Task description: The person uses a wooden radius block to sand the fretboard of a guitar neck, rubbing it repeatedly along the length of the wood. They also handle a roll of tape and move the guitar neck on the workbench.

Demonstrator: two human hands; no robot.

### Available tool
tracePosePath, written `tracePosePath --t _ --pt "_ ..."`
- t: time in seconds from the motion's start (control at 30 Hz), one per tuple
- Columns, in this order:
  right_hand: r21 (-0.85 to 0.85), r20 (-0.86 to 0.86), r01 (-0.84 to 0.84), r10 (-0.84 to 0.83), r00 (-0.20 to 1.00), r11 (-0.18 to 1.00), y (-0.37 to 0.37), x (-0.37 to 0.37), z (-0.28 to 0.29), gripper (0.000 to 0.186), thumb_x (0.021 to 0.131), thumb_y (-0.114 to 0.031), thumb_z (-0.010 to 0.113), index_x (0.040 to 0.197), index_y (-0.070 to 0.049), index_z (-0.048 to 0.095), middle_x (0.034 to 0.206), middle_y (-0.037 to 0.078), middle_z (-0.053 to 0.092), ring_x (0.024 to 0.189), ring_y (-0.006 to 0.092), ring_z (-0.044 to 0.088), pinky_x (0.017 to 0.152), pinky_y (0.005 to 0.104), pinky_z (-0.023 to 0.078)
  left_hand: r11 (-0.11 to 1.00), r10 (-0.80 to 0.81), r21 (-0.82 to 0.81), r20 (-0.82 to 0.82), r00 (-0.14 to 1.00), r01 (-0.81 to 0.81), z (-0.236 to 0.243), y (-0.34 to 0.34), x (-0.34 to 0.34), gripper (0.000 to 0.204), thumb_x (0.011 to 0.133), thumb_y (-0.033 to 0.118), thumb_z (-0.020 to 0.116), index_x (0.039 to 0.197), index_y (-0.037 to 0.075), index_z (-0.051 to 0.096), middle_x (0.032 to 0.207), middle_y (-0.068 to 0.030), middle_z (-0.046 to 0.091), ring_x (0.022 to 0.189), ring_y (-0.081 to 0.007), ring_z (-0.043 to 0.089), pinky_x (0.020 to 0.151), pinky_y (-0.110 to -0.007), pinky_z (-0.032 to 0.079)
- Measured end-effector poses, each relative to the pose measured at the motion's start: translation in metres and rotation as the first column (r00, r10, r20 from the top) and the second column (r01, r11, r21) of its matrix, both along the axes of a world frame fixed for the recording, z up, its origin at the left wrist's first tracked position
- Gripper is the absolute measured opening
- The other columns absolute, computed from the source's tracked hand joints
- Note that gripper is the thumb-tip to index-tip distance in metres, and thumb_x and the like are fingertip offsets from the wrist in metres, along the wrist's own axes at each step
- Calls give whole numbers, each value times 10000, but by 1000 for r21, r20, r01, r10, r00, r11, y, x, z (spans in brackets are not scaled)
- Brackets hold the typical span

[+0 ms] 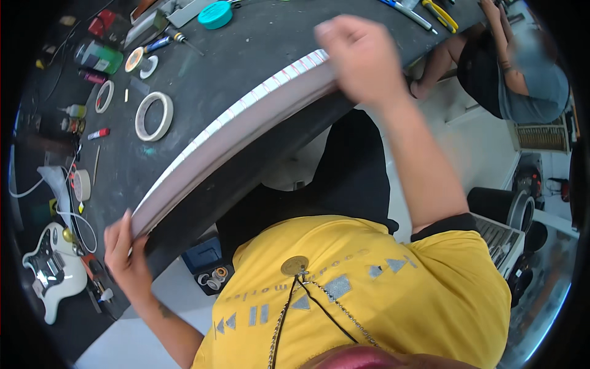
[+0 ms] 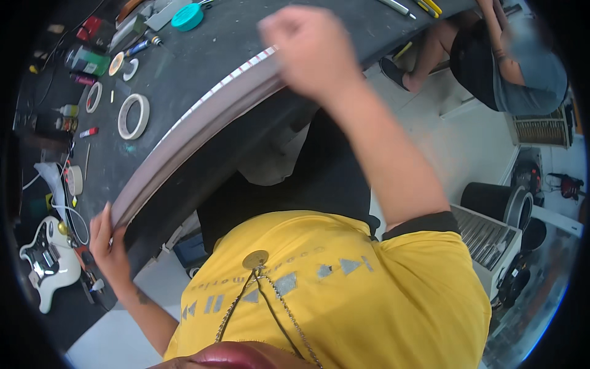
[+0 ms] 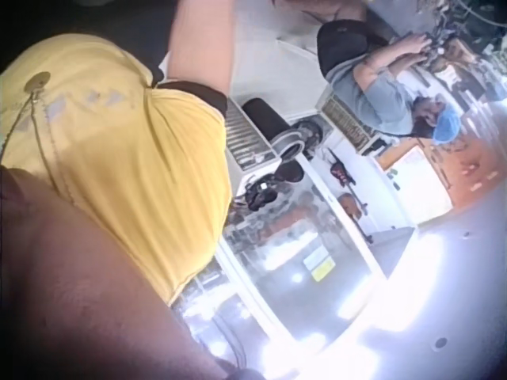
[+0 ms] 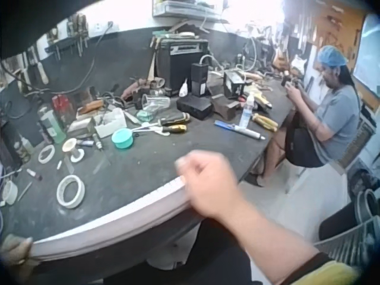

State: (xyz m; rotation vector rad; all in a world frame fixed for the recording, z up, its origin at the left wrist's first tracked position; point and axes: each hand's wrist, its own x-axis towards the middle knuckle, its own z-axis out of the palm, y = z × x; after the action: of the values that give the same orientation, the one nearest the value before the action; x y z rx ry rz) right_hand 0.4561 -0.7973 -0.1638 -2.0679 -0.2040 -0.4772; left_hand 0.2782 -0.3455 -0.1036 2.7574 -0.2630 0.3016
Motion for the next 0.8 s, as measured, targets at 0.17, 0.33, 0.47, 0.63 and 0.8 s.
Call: tracePosePath --t 0.17,0.33,0.47,0.63,0.8 --pt "168 -67 97 -86 994 981 -69 31 -10 360 1059 -288 632 781 -59 638 687 -17 609 644 91 548 604 295 437 991 -132 -9 40 990 132 4 -68 16 535 832 -83 746 1363 -42 690 1126 -179 720 1030 -300 656 982 -375 500" --pt "313 -98 209 -187 977 926 -129 33 -27 324 1047 -296 668 851 -39 677 808 -3 671 736 94 582 704 287 454 977 -211 -4 93 973 212 -1 -120 36 566 765 -86 783 1321 -10 715 1041 -168 716 897 -334 618 842 -397 496" --pt "23 -75 29 -27 997 999 -3 -18 1 315 1045 -293 679 872 -30 692 753 -7 642 689 93 568 666 285 449 997 -39 -63 42 998 41 -1 15 -19 568 769 -74 770 1331 -17 718 1105 -181 740 1014 -336 666 970 -403 508" --pt "328 -7 122 -127 992 937 -134 70 -29 295 1031 -211 643 776 -65 676 663 -5 621 581 92 546 556 283 424 979 -194 -52 64 979 197 -4 -126 55 556 832 -87 723 1379 5 690 1071 -193 698 970 -328 643 923 -366 507" --pt "115 -102 139 -128 987 984 -69 51 -11 342 1035 -288 663 797 -42 682 670 2 614 625 92 549 590 296 433 994 -97 -37 17 995 98 6 -89 32 550 814 -71 754 1355 22 716 1080 -177 730 986 -332 664 930 -387 516"
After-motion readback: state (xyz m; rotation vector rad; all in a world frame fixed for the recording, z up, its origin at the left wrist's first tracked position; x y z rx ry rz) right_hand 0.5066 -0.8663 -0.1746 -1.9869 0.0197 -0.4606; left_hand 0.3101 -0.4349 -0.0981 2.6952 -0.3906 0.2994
